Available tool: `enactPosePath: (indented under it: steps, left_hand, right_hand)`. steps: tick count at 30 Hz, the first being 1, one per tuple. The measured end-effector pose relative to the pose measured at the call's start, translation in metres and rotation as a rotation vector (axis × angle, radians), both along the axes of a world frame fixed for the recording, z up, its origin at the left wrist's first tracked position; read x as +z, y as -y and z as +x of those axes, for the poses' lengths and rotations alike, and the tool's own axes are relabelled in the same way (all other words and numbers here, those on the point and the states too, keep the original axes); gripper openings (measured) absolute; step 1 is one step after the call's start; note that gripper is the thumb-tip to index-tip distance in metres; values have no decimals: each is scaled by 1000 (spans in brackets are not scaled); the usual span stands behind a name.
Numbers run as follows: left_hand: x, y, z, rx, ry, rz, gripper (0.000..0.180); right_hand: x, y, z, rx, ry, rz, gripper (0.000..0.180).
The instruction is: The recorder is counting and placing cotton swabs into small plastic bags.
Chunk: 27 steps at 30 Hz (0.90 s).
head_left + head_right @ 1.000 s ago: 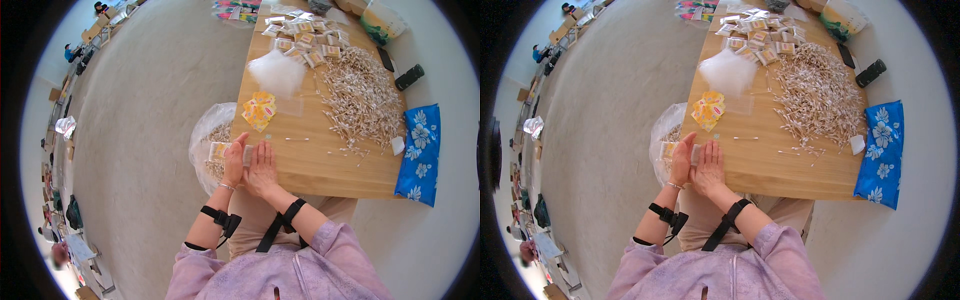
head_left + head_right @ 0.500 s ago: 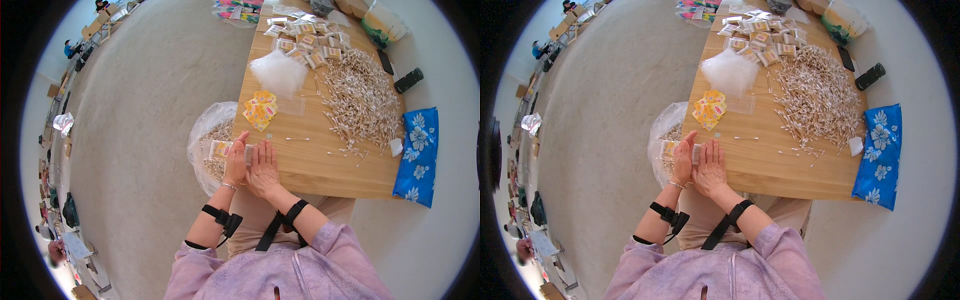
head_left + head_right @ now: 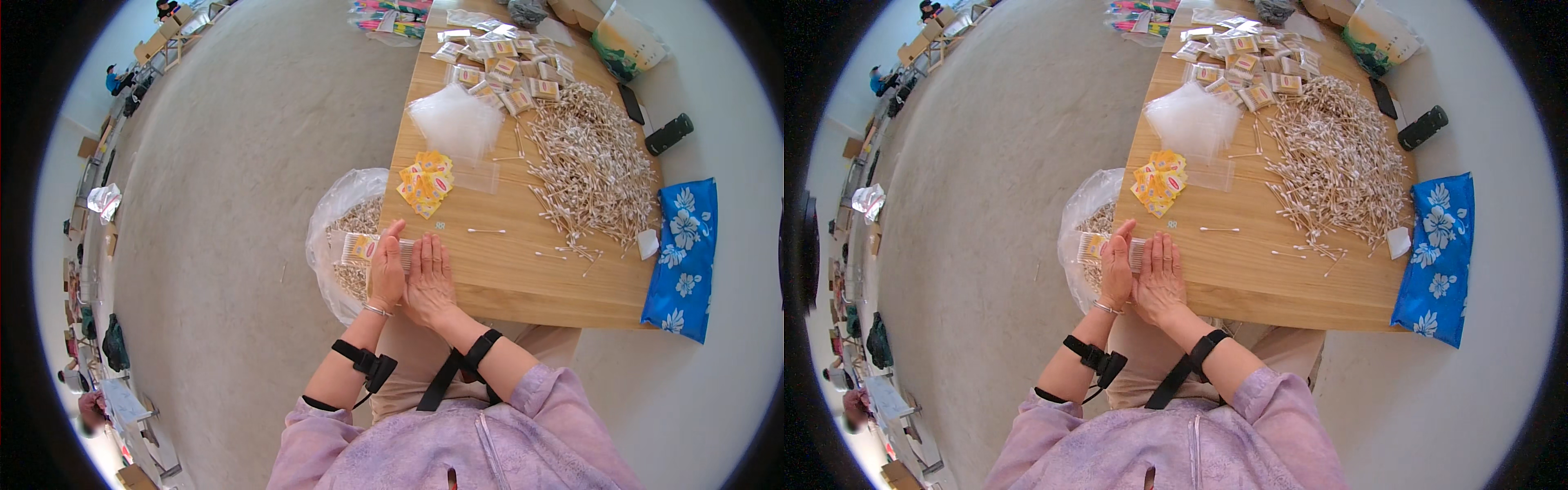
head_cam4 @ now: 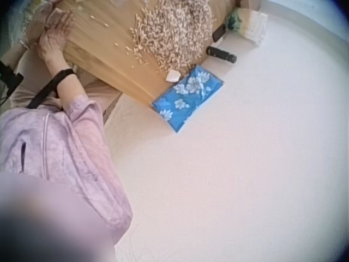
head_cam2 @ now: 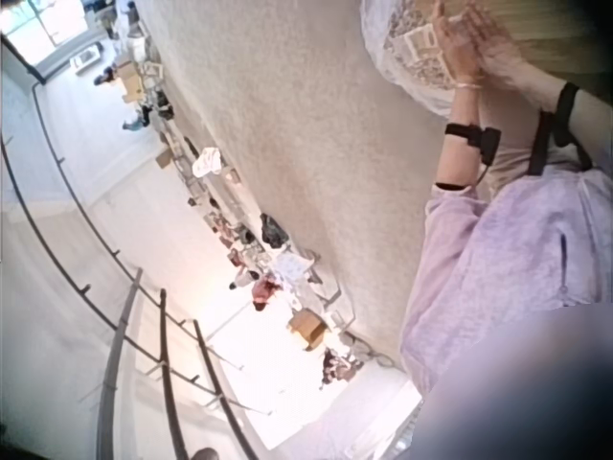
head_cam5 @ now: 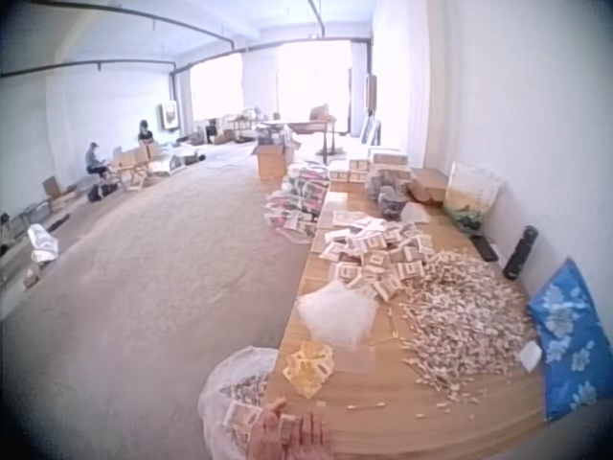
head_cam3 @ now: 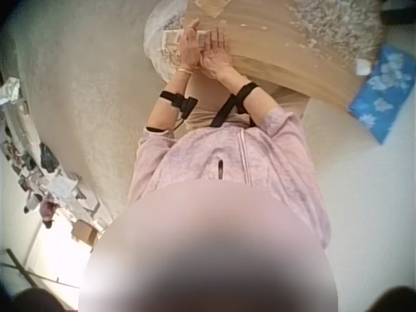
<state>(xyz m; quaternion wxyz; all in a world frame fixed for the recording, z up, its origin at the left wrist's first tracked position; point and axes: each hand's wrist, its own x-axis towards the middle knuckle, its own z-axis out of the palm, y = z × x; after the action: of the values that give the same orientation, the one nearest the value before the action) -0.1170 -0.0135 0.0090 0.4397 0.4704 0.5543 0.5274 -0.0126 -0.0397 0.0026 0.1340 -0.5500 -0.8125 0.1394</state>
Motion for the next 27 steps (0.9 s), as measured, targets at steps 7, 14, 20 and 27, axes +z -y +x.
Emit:
enactPosePath:
  steps: [7, 14, 20, 27]
  left_hand:
    - [-3, 0, -4, -30, -40, 27, 51]
    - [11, 4, -4, -40, -133, 62, 45]
    - [12, -4, -59, 90, -638, 173, 37]
    - [-31, -14, -97, -37, -160, -209, 42]
  right_hand:
    - [6, 0, 2, 12, 15, -51, 76]
    - [4, 2, 0, 23, 0, -68, 75]
    - [11, 2, -6, 18, -59, -90, 82]
    - [10, 3, -27, 5, -16, -117, 87]
